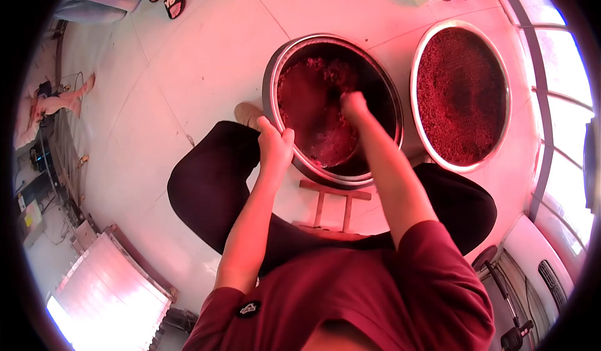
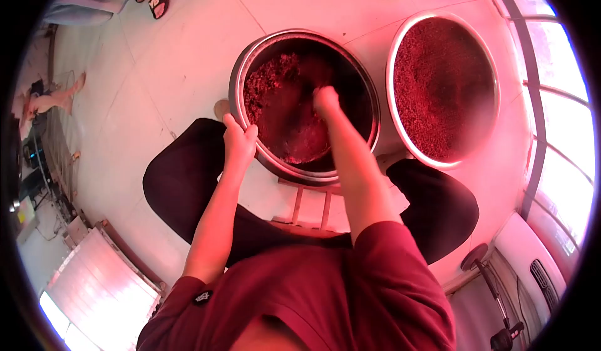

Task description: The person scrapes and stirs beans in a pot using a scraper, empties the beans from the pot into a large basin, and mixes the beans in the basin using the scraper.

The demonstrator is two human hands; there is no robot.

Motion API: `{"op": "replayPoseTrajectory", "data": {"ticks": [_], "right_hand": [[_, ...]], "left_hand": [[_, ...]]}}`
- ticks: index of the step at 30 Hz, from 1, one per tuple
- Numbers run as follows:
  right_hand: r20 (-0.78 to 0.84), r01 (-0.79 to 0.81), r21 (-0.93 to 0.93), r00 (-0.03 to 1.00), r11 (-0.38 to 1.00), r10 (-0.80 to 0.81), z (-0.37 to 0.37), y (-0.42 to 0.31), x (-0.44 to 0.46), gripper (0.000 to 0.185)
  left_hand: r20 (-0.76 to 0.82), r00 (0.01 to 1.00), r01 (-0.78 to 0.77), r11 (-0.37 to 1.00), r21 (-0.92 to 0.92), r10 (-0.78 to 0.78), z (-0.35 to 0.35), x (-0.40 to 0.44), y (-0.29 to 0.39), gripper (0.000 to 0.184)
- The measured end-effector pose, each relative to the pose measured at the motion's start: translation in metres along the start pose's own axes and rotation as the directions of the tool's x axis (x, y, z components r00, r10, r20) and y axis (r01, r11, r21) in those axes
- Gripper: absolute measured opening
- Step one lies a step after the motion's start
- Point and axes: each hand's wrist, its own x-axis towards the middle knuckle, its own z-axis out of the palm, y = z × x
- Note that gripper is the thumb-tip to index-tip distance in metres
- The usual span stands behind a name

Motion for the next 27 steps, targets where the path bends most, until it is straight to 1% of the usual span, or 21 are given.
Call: {"op": "replayPoseTrajectory", "data": {"ticks": [1, 2, 4, 5, 6, 7, 8, 9, 11, 13, 14, 16, 19, 20, 21, 22, 23, 24, 25, 26, 27], "right_hand": [[0.225, -0.268, 0.259, 0.951, 0.928, 0.212, -0.022, -0.015, 0.005, 0.043], [0.224, -0.220, 0.215, 0.959, 0.951, 0.172, -0.036, -0.017, 0.004, 0.045], [0.224, -0.132, 0.112, 0.969, 0.985, 0.104, -0.057, -0.003, -0.024, 0.050], [0.182, 0.029, -0.086, 0.983, 0.996, -0.013, -0.075, -0.011, -0.068, 0.049], [0.118, 0.364, -0.360, 0.931, 0.859, -0.345, -0.042, 0.049, -0.046, 0.042], [0.218, 0.365, -0.492, 0.930, 0.790, -0.294, -0.048, 0.048, -0.086, 0.038], [0.386, 0.487, -0.578, 0.870, 0.655, -0.306, -0.039, 0.074, -0.101, 0.035], [0.372, 0.360, -0.568, 0.915, 0.740, -0.159, -0.054, 0.039, -0.144, 0.031], [0.305, 0.267, -0.544, 0.946, 0.796, -0.110, -0.036, 0.040, -0.143, 0.030], [0.243, 0.236, -0.580, 0.964, 0.780, -0.112, -0.016, 0.040, -0.134, 0.031], [0.214, 0.220, -0.595, 0.971, 0.773, -0.111, -0.006, 0.042, -0.129, 0.031], [0.127, 0.159, -0.540, 0.986, 0.826, -0.107, 0.004, 0.044, -0.110, 0.030], [-0.004, 0.114, -0.456, 0.991, 0.883, -0.130, 0.014, 0.041, -0.045, 0.028], [0.085, 0.082, -0.343, 0.995, 0.936, -0.056, 0.003, 0.029, -0.014, 0.029], [0.137, -0.009, -0.136, 0.990, 0.991, 0.027, -0.011, 0.021, -0.008, 0.031], [0.187, -0.125, 0.066, 0.976, 0.990, 0.111, -0.025, 0.012, -0.003, 0.033], [0.214, -0.263, 0.352, 0.957, 0.898, 0.196, -0.050, -0.007, -0.010, 0.035], [0.221, -0.214, 0.217, 0.961, 0.952, 0.165, -0.067, -0.013, -0.024, 0.039], [0.257, -0.178, -0.055, 0.948, 0.983, 0.186, -0.077, -0.017, -0.042, 0.033], [0.282, -0.121, -0.320, 0.935, 0.940, 0.217, -0.083, -0.016, -0.057, 0.029], [0.354, 0.095, -0.554, 0.926, 0.827, 0.131, -0.077, 0.002, -0.075, 0.023]], "left_hand": [[-0.008, 1.000, -0.002, 1.000, 0.007, 0.002, -0.001, -0.001, -0.001, 0.033], [-0.021, 1.000, -0.023, 1.000, 0.003, 0.023, -0.002, 0.005, 0.003, 0.033], [-0.026, 1.000, -0.013, 1.000, 0.007, 0.013, -0.005, 0.011, 0.009, 0.032], [-0.023, 1.000, 0.001, 1.000, 0.006, -0.001, -0.005, 0.010, 0.010, 0.032], [-0.018, 1.000, 0.010, 1.000, 0.005, -0.010, -0.003, 0.010, 0.011, 0.032], [-0.012, 1.000, 0.003, 1.000, -0.001, -0.003, -0.002, 0.010, 0.011, 0.032], [-0.007, 1.000, -0.002, 1.000, -0.002, 0.002, -0.001, 0.010, 0.010, 0.031], [-0.001, 1.000, -0.009, 1.000, 0.000, 0.009, -0.001, 0.009, 0.009, 0.031], [0.000, 0.998, -0.066, 0.998, 0.022, 0.066, 0.000, 0.006, 0.005, 0.032], [-0.009, 0.995, -0.102, 0.994, 0.047, 0.103, 0.001, 0.005, 0.001, 0.032], [-0.003, 0.995, -0.096, 0.994, 0.051, 0.096, 0.000, 0.005, 0.002, 0.032], [0.008, 0.997, -0.073, 0.996, 0.051, 0.073, -0.001, 0.004, 0.007, 0.032], [-0.001, 0.998, -0.064, 0.996, 0.059, 0.064, 0.000, 0.004, 0.010, 0.032], [0.011, 0.999, -0.036, 0.998, 0.055, 0.035, -0.001, 0.003, 0.010, 0.032], [0.025, 1.000, -0.009, 0.999, 0.053, 0.007, -0.003, 0.003, 0.011, 0.032], [0.038, 0.999, 0.008, 0.999, 0.048, -0.010, -0.005, 0.005, 0.013, 0.032], [0.026, 1.000, -0.005, 0.999, 0.054, 0.004, -0.005, 0.008, 0.014, 0.033], [0.013, 1.000, -0.017, 0.998, 0.056, 0.016, -0.004, 0.011, 0.013, 0.033], [0.004, 1.000, -0.020, 0.998, 0.058, 0.019, -0.004, 0.009, 0.011, 0.033], [-0.001, 1.000, -0.020, 0.999, 0.046, 0.020, -0.003, 0.011, 0.012, 0.033], [-0.003, 1.000, -0.020, 0.999, 0.037, 0.020, -0.003, 0.013, 0.012, 0.033]]}}
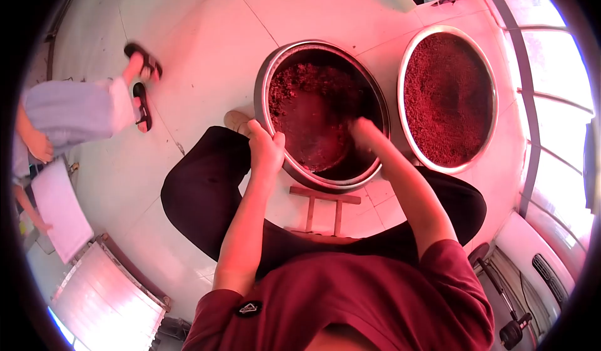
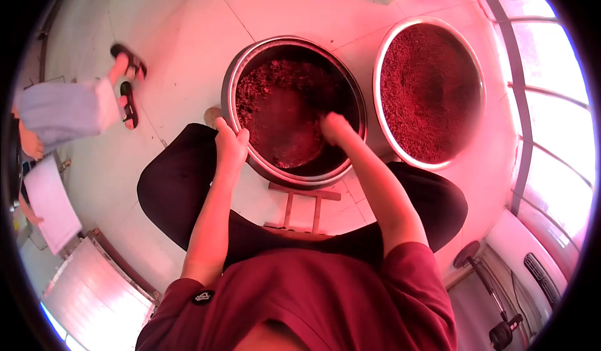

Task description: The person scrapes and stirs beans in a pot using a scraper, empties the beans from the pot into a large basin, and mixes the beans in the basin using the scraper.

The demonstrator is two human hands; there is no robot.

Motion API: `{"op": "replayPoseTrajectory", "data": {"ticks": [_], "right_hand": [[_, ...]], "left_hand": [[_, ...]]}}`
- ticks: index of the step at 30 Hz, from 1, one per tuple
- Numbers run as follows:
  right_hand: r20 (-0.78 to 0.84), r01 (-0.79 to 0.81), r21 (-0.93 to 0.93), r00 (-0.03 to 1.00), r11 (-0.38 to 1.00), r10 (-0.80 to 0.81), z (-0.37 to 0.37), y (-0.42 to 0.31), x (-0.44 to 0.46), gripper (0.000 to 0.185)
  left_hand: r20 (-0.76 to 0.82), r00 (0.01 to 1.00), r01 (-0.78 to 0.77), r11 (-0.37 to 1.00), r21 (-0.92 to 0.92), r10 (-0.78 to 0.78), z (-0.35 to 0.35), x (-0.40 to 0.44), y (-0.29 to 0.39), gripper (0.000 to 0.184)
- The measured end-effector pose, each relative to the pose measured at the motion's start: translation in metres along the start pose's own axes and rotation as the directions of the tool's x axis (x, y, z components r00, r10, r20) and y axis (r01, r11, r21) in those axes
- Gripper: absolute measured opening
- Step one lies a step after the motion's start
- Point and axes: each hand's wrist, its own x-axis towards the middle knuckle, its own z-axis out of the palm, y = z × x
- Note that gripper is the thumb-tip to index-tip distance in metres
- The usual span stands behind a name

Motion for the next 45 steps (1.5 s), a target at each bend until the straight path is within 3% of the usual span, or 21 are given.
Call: {"op": "replayPoseTrajectory", "data": {"ticks": [1, 2, 3, 6, 9, 12, 18, 22, 23, 24, 25, 26, 28, 31, 33, 34, 36, 38, 41, 44, 45], "right_hand": [[0.010, 0.109, -0.314, 0.994, 0.943, -0.112, 0.021, 0.009, -0.012, 0.019], [0.042, 0.146, -0.271, 0.989, 0.951, -0.140, 0.027, 0.003, -0.043, 0.020], [-0.060, 0.185, -0.298, 0.975, 0.937, -0.212, 0.047, 0.006, -0.051, 0.023], [-0.078, 0.179, -0.307, 0.974, 0.935, -0.212, 0.073, -0.006, -0.044, 0.030], [-0.154, 0.013, -0.206, 0.987, 0.978, -0.046, 0.105, -0.013, -0.030, 0.034], [-0.195, 0.040, -0.230, 0.977, 0.972, -0.086, 0.116, -0.011, -0.030, 0.035], [-0.258, 0.043, 0.046, 0.966, 0.998, -0.030, 0.093, 0.010, -0.022, 0.032], [-0.072, -0.033, 0.071, 0.997, 0.997, 0.038, 0.072, 0.005, -0.003, 0.031], [-0.098, -0.098, 0.163, 0.988, 0.982, 0.115, 0.072, 0.009, 0.016, 0.028], [-0.165, -0.086, 0.065, 0.982, 0.994, 0.095, 0.056, 0.004, 0.014, 0.026], [-0.174, -0.104, 0.145, 0.976, 0.984, 0.129, 0.046, 0.005, 0.024, 0.027], [-0.308, -0.035, 0.081, 0.950, 0.996, 0.059, 0.041, 0.009, 0.035, 0.028], [-0.363, -0.034, 0.049, 0.931, 0.998, 0.049, 0.017, 0.007, 0.036, 0.030], [-0.416, 0.096, 0.042, 0.906, 0.994, -0.070, 0.030, 0.016, 0.025, 0.034], [-0.355, 0.079, 0.058, 0.934, 0.995, -0.053, 0.054, 0.020, 0.000, 0.035], [-0.241, 0.042, 0.040, 0.970, 0.998, -0.032, 0.065, 0.021, -0.011, 0.033], [-0.228, 0.049, -0.032, 0.972, 0.998, -0.055, 0.070, 0.007, -0.045, 0.031], [-0.077, 0.124, -0.056, 0.989, 0.991, -0.128, 0.073, 0.002, -0.045, 0.030], [-0.094, -0.131, 0.220, 0.984, 0.967, 0.154, 0.091, -0.009, -0.024, 0.029], [-0.397, -0.109, 0.215, 0.898, 0.970, 0.189, 0.099, 0.008, 0.013, 0.029], [-0.261, -0.151, 0.320, 0.935, 0.935, 0.240, 0.083, 0.009, 0.016, 0.027]], "left_hand": [[0.002, 1.000, 0.006, 1.000, -0.004, -0.006, 0.000, -0.002, -0.002, 0.033], [0.005, 1.000, 0.016, 1.000, 0.001, -0.016, 0.001, -0.005, -0.002, 0.032], [0.003, 1.000, 0.019, 1.000, 0.005, -0.019, 0.001, -0.004, -0.001, 0.030], [0.006, 0.999, -0.035, 0.998, 0.052, 0.034, -0.001, -0.007, -0.004, 0.032], [0.031, 0.998, -0.049, 0.992, 0.118, 0.046, -0.006, -0.010, -0.001, 0.033], [0.039, 0.998, -0.058, 0.990, 0.131, 0.053, -0.008, -0.010, 0.002, 0.033], [0.002, 1.000, -0.001, 0.995, 0.101, 0.000, -0.003, 0.003, -0.004, 0.032], [0.002, 1.000, -0.017, 0.997, 0.078, 0.017, -0.001, 0.000, -0.008, 0.031], [0.006, 1.000, -0.009, 0.998, 0.066, 0.009, -0.003, 0.000, -0.004, 0.031], [0.021, 1.000, 0.016, 0.997, 0.069, -0.018, -0.004, -0.001, -0.002, 0.031], [0.033, 0.999, 0.040, 0.997, 0.073, -0.042, -0.005, -0.002, 0.001, 0.030], [0.049, 0.997, 0.063, 0.995, 0.078, -0.067, -0.007, -0.003, 0.003, 0.030], [0.048, 0.997, 0.053, 0.995, 0.089, -0.057, -0.006, -0.003, 0.003, 0.030], [0.017, 1.000, -0.006, 0.994, 0.107, 0.004, -0.001, -0.002, -0.004, 0.033], [0.022, 1.000, 0.018, 0.997, 0.080, -0.020, -0.001, 0.002, -0.006, 0.033], [0.027, 0.999, 0.033, 0.997, 0.070, -0.035, -0.001, 0.003, -0.007, 0.033], [0.029, 0.999, 0.042, 0.994, 0.097, -0.045, -0.001, 0.002, -0.007, 0.032], [0.052, 0.996, 0.071, 0.994, 0.088, -0.075, -0.002, 0.001, -0.008, 0.033], [0.072, 0.995, 0.061, 0.996, 0.062, -0.065, -0.007, -0.002, 0.000, 0.032], [0.040, 0.997, -0.068, 0.988, 0.138, 0.063, -0.006, -0.005, 0.006, 0.031], [0.052, 0.998, -0.034, 0.994, 0.107, 0.028, -0.005, -0.005, 0.007, 0.031]]}}
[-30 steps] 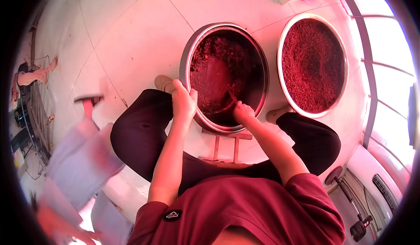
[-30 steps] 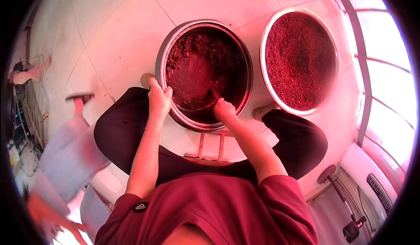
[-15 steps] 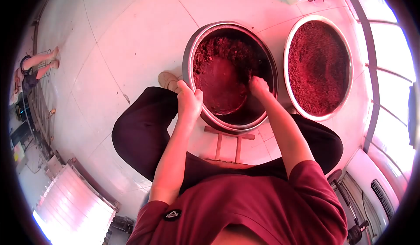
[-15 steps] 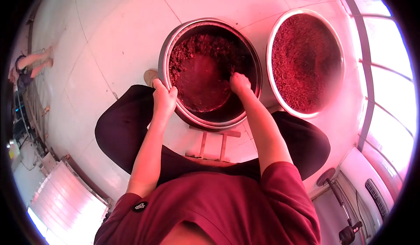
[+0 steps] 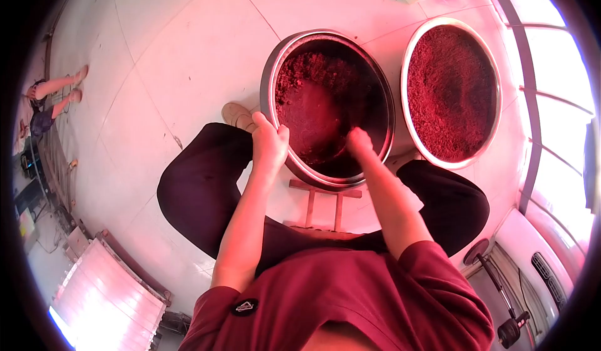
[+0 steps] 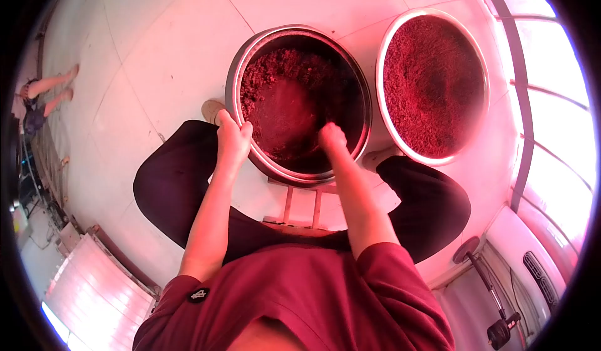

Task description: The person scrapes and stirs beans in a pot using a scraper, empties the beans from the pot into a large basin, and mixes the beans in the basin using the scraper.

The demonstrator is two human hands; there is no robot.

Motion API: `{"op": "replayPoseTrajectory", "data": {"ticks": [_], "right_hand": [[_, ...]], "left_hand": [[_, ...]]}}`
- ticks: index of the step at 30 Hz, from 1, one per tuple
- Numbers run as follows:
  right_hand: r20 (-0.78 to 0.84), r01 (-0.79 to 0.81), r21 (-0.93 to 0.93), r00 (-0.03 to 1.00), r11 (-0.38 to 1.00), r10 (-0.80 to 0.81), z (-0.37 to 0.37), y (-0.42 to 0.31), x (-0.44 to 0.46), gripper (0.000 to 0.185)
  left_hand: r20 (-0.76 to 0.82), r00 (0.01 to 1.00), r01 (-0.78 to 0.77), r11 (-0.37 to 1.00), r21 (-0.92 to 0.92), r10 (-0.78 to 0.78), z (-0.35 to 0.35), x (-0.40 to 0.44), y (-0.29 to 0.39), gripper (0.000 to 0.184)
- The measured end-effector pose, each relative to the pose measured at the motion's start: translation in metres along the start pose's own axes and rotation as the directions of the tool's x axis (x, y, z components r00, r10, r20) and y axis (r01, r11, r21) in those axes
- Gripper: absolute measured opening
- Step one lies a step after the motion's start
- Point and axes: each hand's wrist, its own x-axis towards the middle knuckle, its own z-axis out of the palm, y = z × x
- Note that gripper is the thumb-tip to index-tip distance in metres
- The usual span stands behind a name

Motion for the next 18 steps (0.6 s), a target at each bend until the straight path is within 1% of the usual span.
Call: {"op": "replayPoseTrajectory", "data": {"ticks": [1, 2, 3, 4, 6, 7, 8, 11, 12, 13, 15, 16, 17, 18], "right_hand": [[0.126, -0.085, 0.080, 0.989, 0.993, 0.074, -0.023, -0.010, 0.003, 0.026], [0.178, -0.026, -0.033, 0.983, 0.999, 0.032, -0.041, -0.015, -0.001, 0.022], [0.251, -0.009, -0.096, 0.967, 0.995, 0.033, -0.055, -0.017, -0.007, 0.022], [0.272, 0.214, -0.284, 0.953, 0.934, -0.135, -0.048, 0.000, 0.002, 0.024], [0.329, 0.429, -0.427, 0.894, 0.796, -0.305, -0.030, 0.028, -0.007, 0.027], [0.319, 0.444, -0.399, 0.887, 0.802, -0.333, -0.021, 0.037, -0.012, 0.029], [0.277, 0.399, -0.379, 0.910, 0.835, -0.309, -0.033, 0.023, -0.032, 0.030], [0.097, 0.220, -0.370, 0.975, 0.903, -0.198, -0.032, 0.014, -0.004, 0.030], [0.078, 0.190, -0.328, 0.982, 0.925, -0.174, -0.042, 0.003, -0.006, 0.029], [0.104, 0.245, -0.436, 0.969, 0.866, -0.222, -0.050, -0.007, -0.012, 0.028], [0.136, 0.454, -0.382, 0.889, 0.805, -0.437, -0.074, -0.024, -0.043, 0.029], [0.123, 0.515, -0.356, 0.853, 0.780, -0.507, -0.072, -0.025, -0.047, 0.030], [0.106, 0.569, -0.330, 0.815, 0.753, -0.569, -0.067, -0.023, -0.052, 0.032], [0.124, 0.644, -0.291, 0.759, 0.708, -0.639, -0.059, -0.023, -0.058, 0.032]], "left_hand": [[0.005, 1.000, 0.008, 1.000, -0.002, -0.008, -0.001, 0.000, -0.002, 0.031], [0.012, 1.000, 0.014, 1.000, -0.006, -0.014, -0.001, -0.001, -0.004, 0.031], [0.016, 1.000, 0.015, 1.000, -0.016, -0.014, -0.001, 0.001, -0.003, 0.031], [0.011, 0.999, 0.031, 0.999, -0.016, -0.031, 0.000, 0.005, -0.002, 0.031], [0.017, 0.997, 0.080, 0.997, -0.009, -0.080, 0.001, 0.005, -0.005, 0.031], [0.020, 0.995, 0.099, 0.995, -0.004, -0.099, 0.001, 0.005, -0.005, 0.031], [0.027, 0.994, 0.104, 0.994, -0.021, -0.103, 0.000, 0.004, -0.004, 0.032], [0.075, 0.988, 0.136, 0.990, -0.027, -0.134, -0.006, 0.004, -0.001, 0.032], [0.053, 0.992, 0.115, 0.993, -0.002, -0.115, -0.005, 0.005, -0.005, 0.034], [0.027, 0.996, 0.086, 0.996, -0.026, -0.085, -0.003, 0.007, -0.012, 0.034], [-0.014, 1.000, 0.027, 0.996, -0.083, -0.028, 0.001, 0.011, -0.025, 0.035], [-0.062, 0.997, 0.028, 0.989, -0.142, -0.038, 0.003, 0.013, -0.026, 0.036], [-0.083, 0.996, -0.024, 0.987, -0.157, 0.011, 0.005, 0.017, -0.030, 0.040], [-0.077, 0.997, -0.007, 0.984, -0.180, -0.007, 0.004, 0.017, -0.024, 0.040]]}}
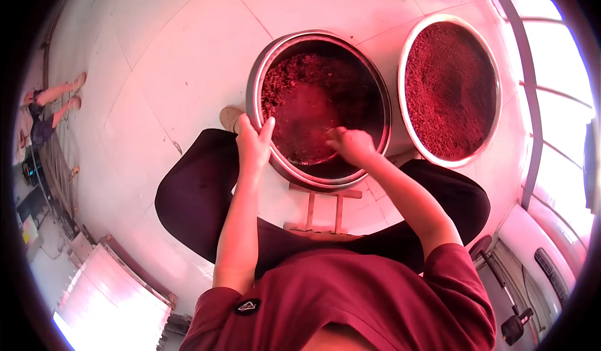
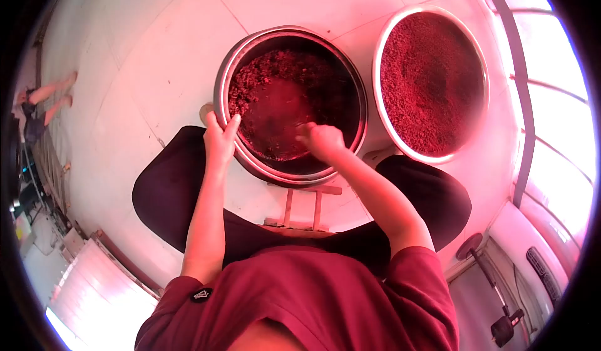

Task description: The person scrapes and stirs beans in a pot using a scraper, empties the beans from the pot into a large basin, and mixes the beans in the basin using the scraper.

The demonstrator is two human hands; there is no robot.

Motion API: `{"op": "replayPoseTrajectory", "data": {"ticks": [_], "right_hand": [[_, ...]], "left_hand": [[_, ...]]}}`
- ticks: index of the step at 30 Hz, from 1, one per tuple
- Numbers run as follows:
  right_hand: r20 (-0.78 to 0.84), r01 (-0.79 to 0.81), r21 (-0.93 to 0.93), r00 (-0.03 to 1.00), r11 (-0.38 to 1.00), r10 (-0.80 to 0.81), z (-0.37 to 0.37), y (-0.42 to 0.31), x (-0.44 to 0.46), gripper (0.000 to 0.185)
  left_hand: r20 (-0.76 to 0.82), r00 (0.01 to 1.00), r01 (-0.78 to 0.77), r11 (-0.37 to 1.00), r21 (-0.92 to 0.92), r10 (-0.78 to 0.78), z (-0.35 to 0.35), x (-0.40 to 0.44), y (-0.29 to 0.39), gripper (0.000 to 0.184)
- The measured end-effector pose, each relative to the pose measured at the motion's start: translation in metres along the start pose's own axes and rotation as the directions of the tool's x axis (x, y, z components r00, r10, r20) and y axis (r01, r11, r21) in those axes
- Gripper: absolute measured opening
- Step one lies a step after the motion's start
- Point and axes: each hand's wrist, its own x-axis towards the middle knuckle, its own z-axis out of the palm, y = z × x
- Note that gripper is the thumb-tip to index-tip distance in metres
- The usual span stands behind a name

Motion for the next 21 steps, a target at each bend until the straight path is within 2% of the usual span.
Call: {"op": "replayPoseTrajectory", "data": {"ticks": [1, 3, 5, 6, 9, 10, 13, 16, 17, 18, 19, 21], "right_hand": [[-0.015, 0.091, 0.032, 0.996, 0.995, -0.091, 0.009, -0.007, -0.001, 0.033], [-0.013, 0.178, 0.123, 0.984, 0.976, -0.178, 0.025, -0.024, 0.001, 0.034], [-0.012, 0.182, 0.050, 0.983, 0.982, -0.182, 0.043, -0.037, 0.013, 0.033], [-0.141, 0.282, 0.124, 0.954, 0.951, -0.265, 0.051, -0.040, 0.020, 0.032], [-0.174, 0.187, 0.172, 0.972, 0.967, -0.157, 0.066, -0.057, 0.049, 0.032], [-0.242, 0.210, 0.162, 0.956, 0.964, -0.168, 0.067, -0.058, 0.056, 0.030], [-0.287, 0.022, 0.387, 0.953, 0.922, 0.098, 0.056, -0.062, 0.084, 0.033], [-0.242, -0.098, 0.490, 0.939, 0.866, 0.243, 0.028, -0.061, 0.117, 0.039], [-0.227, -0.131, 0.543, 0.928, 0.829, 0.296, 0.020, -0.056, 0.122, 0.041], [-0.199, -0.093, 0.667, 0.934, 0.739, 0.296, 0.019, -0.044, 0.129, 0.043], [0.050, -0.159, 0.855, 0.973, 0.494, 0.226, 0.017, -0.029, 0.135, 0.047], [0.170, -0.253, 0.868, 0.960, 0.427, 0.222, 0.009, -0.012, 0.125, 0.048]], "left_hand": [[0.003, 1.000, 0.017, 1.000, -0.019, -0.017, -0.001, 0.000, 0.006, 0.041], [-0.001, 0.999, 0.032, 0.999, 0.012, -0.032, 0.002, 0.002, 0.005, 0.041], [0.003, 0.997, 0.078, 0.996, 0.037, -0.078, 0.003, 0.000, 0.008, 0.040], [0.005, 0.996, 0.093, 0.995, 0.030, -0.093, 0.004, 0.000, 0.007, 0.041], [-0.038, 0.999, 0.038, 0.996, 0.086, -0.035, 0.006, -0.003, 0.008, 0.039], [-0.046, 0.997, 0.064, 0.990, 0.127, -0.058, 0.006, -0.002, 0.009, 0.037], [0.014, 1.000, 0.023, 0.996, 0.086, -0.025, 0.005, -0.006, 0.015, 0.036], [-0.002, 0.999, 0.039, 0.990, 0.133, -0.039, 0.006, 0.000, 0.018, 0.034], [-0.012, 0.999, 0.041, 0.990, 0.135, -0.039, 0.005, 0.002, 0.018, 0.034], [-0.011, 0.999, 0.041, 0.990, 0.135, -0.039, 0.006, 0.004, 0.016, 0.034], [-0.009, 1.000, 0.016, 0.992, 0.127, -0.015, 0.006, 0.003, 0.016, 0.035], [0.011, 0.999, -0.034, 0.992, 0.119, 0.033, 0.005, -0.003, 0.020, 0.036]]}}
